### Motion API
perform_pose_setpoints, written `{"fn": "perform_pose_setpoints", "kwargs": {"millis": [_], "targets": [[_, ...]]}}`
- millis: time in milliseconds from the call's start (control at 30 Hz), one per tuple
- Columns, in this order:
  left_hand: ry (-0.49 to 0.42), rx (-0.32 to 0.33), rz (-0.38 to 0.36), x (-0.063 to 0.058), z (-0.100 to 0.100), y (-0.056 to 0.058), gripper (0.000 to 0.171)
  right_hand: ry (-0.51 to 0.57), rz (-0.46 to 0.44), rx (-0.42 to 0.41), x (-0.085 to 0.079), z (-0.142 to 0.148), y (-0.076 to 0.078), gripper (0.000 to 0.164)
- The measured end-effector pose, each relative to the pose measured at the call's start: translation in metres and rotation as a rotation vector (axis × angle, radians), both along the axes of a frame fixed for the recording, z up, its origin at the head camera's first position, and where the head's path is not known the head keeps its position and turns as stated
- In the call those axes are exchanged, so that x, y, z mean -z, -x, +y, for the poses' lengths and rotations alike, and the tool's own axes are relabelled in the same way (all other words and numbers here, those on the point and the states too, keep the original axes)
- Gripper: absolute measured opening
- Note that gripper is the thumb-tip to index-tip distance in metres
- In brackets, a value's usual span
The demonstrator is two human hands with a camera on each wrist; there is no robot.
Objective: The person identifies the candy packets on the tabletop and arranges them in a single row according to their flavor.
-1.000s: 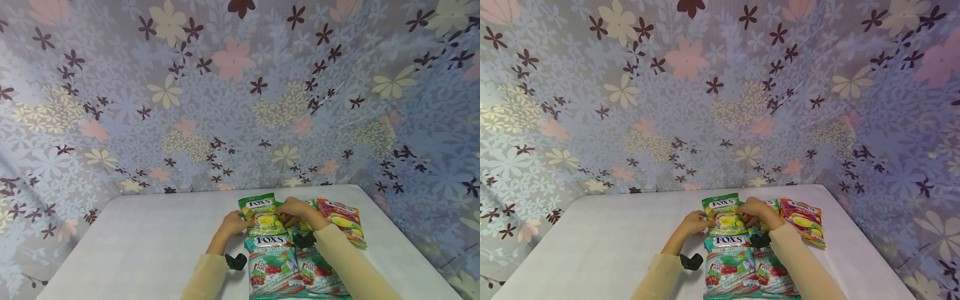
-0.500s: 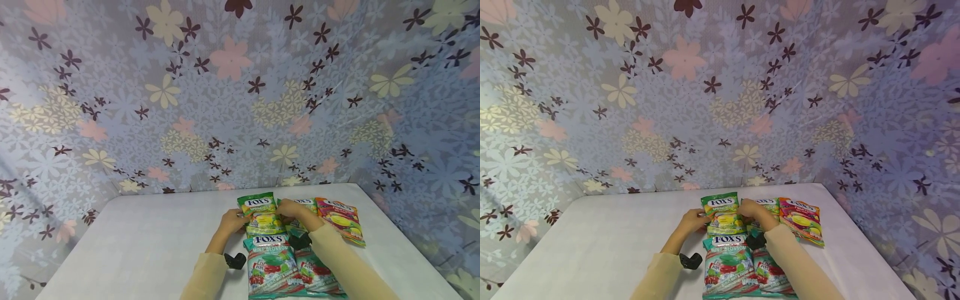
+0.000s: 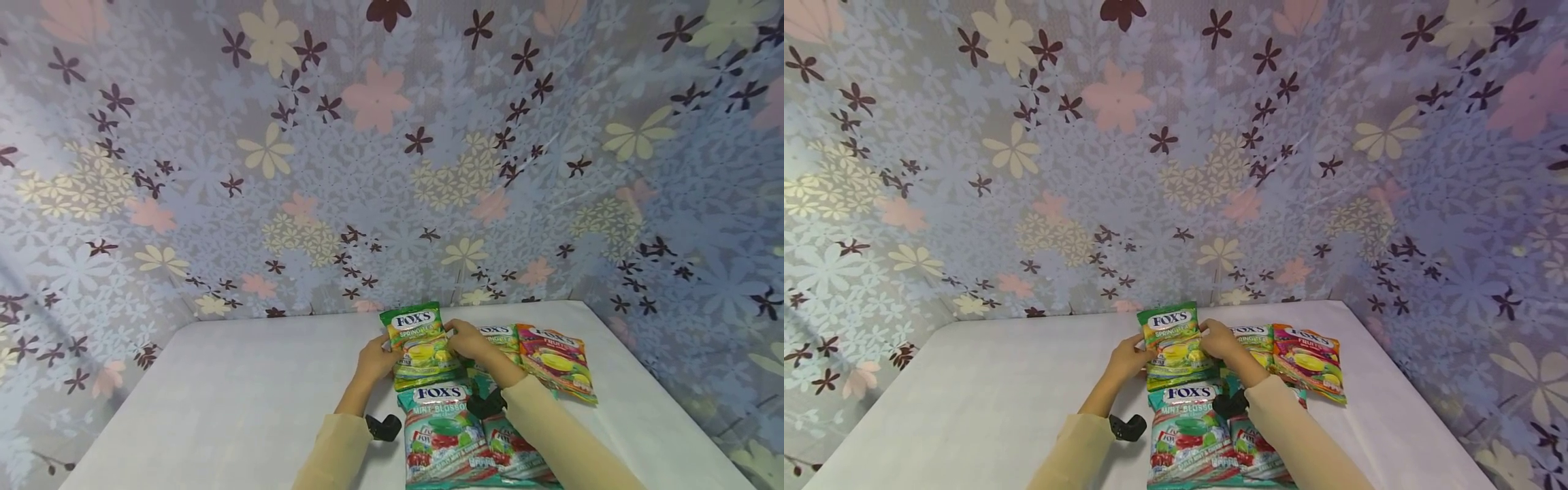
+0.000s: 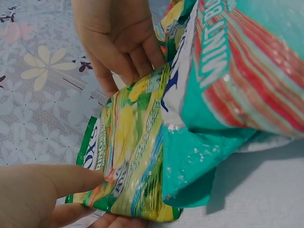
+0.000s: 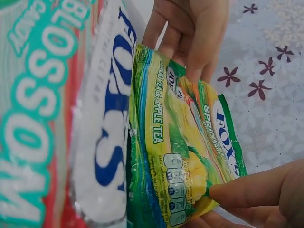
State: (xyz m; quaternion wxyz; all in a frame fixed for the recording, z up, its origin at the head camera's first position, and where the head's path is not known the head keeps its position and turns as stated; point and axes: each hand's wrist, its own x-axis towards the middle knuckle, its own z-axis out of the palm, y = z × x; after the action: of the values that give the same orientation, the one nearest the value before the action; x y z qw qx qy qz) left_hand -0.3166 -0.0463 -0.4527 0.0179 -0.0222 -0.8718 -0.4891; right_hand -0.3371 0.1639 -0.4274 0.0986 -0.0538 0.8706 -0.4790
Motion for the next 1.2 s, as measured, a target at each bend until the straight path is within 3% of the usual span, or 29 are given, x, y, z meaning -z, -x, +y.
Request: {"fn": "perform_pose_setpoints", "kwargs": {"millis": [100,200,467,767,967,1200], "targets": [[0.037,-0.044,0.048,0.001,0.0,0.001,0.055,0.095,-0.016,0.012,0.001,-0.001,-0.002,0.051],[0.02,-0.067,0.079,0.001,-0.001,0.003,0.052,0.152,0.008,0.026,-0.002,-0.002,-0.004,0.05],[0.007,-0.004,0.121,-0.014,-0.011,-0.003,0.05,0.211,0.062,0.069,-0.014,-0.004,-0.018,0.049],[-0.043,0.03,0.15,-0.018,-0.021,-0.028,0.053,0.24,0.127,0.076,-0.016,-0.002,-0.049,0.047],[-0.08,0.033,0.145,-0.017,-0.029,-0.048,0.054,0.303,0.101,0.063,-0.018,-0.001,-0.065,0.05],[-0.124,0.055,0.151,-0.021,-0.031,-0.059,0.053,0.306,0.085,0.037,-0.023,0.001,-0.081,0.057]]}}
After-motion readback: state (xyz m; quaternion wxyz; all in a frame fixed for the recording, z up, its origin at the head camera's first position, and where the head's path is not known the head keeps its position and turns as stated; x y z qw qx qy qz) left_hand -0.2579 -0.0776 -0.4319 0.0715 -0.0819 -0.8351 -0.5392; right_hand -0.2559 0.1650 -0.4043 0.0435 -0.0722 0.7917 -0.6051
